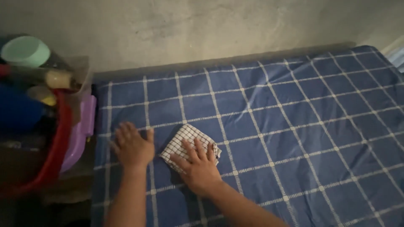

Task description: Wiping a table and covering it with a checkered tablecloth.

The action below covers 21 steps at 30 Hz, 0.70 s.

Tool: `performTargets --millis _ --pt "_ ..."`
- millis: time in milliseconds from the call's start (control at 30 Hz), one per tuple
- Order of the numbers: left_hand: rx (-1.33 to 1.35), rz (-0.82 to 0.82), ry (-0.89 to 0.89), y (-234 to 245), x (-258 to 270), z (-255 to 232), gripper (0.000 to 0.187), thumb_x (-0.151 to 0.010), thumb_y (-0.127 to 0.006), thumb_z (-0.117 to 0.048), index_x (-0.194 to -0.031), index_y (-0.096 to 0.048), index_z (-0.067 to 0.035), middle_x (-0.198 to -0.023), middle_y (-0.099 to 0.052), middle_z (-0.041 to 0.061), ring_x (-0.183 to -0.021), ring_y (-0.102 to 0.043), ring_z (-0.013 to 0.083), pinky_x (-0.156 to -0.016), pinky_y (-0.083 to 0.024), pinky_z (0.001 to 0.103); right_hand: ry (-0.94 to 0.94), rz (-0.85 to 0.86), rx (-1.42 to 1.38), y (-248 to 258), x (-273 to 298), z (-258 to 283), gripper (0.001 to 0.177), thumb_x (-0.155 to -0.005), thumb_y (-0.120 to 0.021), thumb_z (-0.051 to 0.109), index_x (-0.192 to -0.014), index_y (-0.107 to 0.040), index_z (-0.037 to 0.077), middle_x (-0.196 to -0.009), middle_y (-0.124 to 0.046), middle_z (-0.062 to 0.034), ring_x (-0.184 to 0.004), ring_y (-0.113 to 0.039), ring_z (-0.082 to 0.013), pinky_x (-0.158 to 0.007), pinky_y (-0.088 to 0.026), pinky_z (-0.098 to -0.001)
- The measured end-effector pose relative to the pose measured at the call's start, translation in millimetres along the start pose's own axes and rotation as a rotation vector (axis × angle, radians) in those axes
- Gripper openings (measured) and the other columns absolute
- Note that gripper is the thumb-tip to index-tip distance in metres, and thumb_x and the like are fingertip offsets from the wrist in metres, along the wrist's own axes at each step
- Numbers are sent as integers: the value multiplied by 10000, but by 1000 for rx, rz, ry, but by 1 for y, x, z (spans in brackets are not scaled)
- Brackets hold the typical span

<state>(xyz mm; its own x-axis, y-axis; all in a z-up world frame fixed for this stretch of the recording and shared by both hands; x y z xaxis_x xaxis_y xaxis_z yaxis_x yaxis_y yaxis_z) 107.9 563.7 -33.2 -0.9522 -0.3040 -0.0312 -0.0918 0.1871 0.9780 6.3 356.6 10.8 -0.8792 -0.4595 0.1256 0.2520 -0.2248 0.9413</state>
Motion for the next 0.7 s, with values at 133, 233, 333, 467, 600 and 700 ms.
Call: performTargets --millis 133,233,333,467,600,700 --pt "-121 -72 -241 33 -13 -51 849 -992 -282 -683 -1646 -223 -145 -1723 -150 149 -1596 -93 363 -1232 -93 608 -7 7 -10 2 -16 3 570 -950 -578 353 -1499 -425 369 -1729 -92 -158 -1524 13 -474 -1140 69 -740" --pt "-39 124 -212 4 -48 -55 814 -966 -268 -698 -1633 -143 -249 -1713 -54 71 -1570 -20 324 -1212 -12 650 5 -62 1 2 -24 2 557 -953 -590 337 -1495 -465 374 -1686 -143 -170 -1530 -25 -494 -1137 60 -762" --pt "0 147 -51 4 -91 -26 822 -954 -280 -698 -1628 -119 -257 -1720 -20 33 -1562 6 341 -1187 -32 659 2 -43 -38 11 -34 2 573 -937 -604 379 -1490 -458 365 -1674 -147 -174 -1529 -7 -509 -1113 69 -794" --pt "-31 170 35 17 -119 -12 805 -961 -305 -680 -1638 -144 -276 -1725 -32 58 -1582 17 356 -1226 -21 642 -30 -42 -67 14 -42 -10 571 -939 -603 409 -1489 -451 390 -1676 -134 -159 -1524 13 -522 -1103 69 -817" --pt "10 12 40 21 -103 -32 807 -969 -422 -565 -1611 -194 -131 -1683 -64 212 -1528 -13 446 -1180 -22 669 -127 -29 -38 23 -33 -44 591 -938 -593 399 -1501 -414 413 -1687 -78 -111 -1522 47 -486 -1103 70 -798" --pt "90 -204 -340 48 -21 -135 638 -928 -566 -394 -1449 -433 -50 -1586 -286 286 -1464 -211 501 -1126 -158 692 -266 -33 -56 38 -14 -77 583 -958 -554 389 -1518 -402 430 -1707 -61 -83 -1546 58 -456 -1139 60 -770"
Point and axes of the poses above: each hand's wrist, its own x-axis away from the middle knuckle, its own y-axis out of the back of the hand, z = x × y, the point moved 9 cm from there along -x, towards the middle knuckle
